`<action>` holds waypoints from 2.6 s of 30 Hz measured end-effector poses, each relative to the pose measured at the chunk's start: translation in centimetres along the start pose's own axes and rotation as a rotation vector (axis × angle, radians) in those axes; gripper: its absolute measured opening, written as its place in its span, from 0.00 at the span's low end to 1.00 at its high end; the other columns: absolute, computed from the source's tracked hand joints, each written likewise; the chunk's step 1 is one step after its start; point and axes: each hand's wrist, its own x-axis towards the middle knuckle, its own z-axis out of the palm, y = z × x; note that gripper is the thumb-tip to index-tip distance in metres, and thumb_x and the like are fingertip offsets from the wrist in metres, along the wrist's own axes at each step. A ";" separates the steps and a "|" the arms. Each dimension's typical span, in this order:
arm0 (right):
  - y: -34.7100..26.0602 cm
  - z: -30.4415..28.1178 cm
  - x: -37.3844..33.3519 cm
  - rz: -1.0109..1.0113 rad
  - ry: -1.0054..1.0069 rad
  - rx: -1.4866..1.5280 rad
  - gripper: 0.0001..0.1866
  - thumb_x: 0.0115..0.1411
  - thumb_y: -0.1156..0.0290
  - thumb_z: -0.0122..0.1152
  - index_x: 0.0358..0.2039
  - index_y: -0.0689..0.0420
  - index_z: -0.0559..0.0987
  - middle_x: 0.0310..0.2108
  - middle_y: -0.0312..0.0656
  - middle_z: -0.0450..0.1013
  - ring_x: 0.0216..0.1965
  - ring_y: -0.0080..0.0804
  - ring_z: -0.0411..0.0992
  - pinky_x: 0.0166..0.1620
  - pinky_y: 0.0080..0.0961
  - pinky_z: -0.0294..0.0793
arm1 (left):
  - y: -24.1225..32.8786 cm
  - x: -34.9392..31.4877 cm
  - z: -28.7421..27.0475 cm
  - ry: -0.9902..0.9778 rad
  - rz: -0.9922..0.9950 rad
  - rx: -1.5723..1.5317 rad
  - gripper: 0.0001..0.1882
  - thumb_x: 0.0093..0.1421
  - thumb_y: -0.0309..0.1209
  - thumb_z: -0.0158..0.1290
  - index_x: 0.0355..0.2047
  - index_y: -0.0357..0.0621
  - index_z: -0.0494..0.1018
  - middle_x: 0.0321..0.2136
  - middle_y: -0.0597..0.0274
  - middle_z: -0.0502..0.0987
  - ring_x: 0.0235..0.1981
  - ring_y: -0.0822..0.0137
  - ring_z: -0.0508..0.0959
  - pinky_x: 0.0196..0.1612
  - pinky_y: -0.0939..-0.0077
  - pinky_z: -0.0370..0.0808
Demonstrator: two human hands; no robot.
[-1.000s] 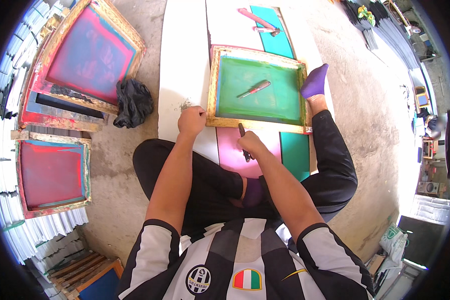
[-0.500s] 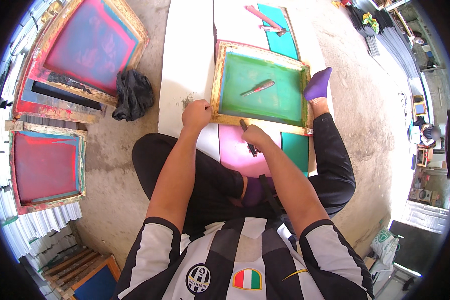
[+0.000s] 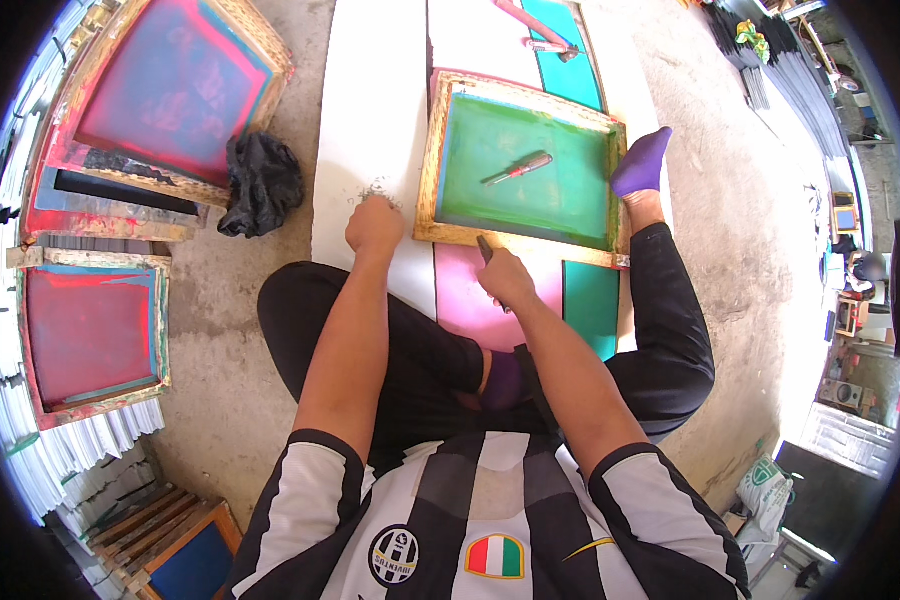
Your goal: The person scrapes the edges of a wooden frame with a small metal tool while sitting on the floor. They repeatedly remove debris from the frame's edge and place it on the floor.
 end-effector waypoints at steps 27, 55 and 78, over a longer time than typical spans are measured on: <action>2.3 5.4 0.1 -0.462 0.199 0.095 0.16 0.58 0.66 0.58 0.45 0.59 0.80 0.38 0.58 0.81 0.43 0.61 0.80 0.48 0.55 0.78 | 0.7 -5.6 0.1 -0.018 0.981 -0.098 0.09 0.61 0.35 0.58 0.37 0.51 0.86 0.36 0.55 0.85 0.37 0.51 0.84 0.41 0.58 0.80; 3.9 2.6 4.1 -0.081 0.063 0.163 0.17 0.59 0.65 0.55 0.32 0.70 0.80 0.29 0.60 0.80 0.32 0.55 0.83 0.38 0.48 0.80 | -1.1 0.1 -0.3 0.036 -0.008 0.015 0.18 0.60 0.47 0.64 0.41 0.48 0.86 0.42 0.49 0.86 0.46 0.48 0.85 0.49 0.54 0.81; 0.4 1.9 0.6 0.060 0.128 0.159 0.22 0.62 0.67 0.50 0.51 0.67 0.78 0.39 0.60 0.82 0.37 0.53 0.84 0.42 0.46 0.83 | 1.5 -1.3 -0.2 0.026 0.099 -0.062 0.19 0.60 0.49 0.61 0.37 0.48 0.86 0.37 0.50 0.86 0.42 0.46 0.85 0.45 0.52 0.80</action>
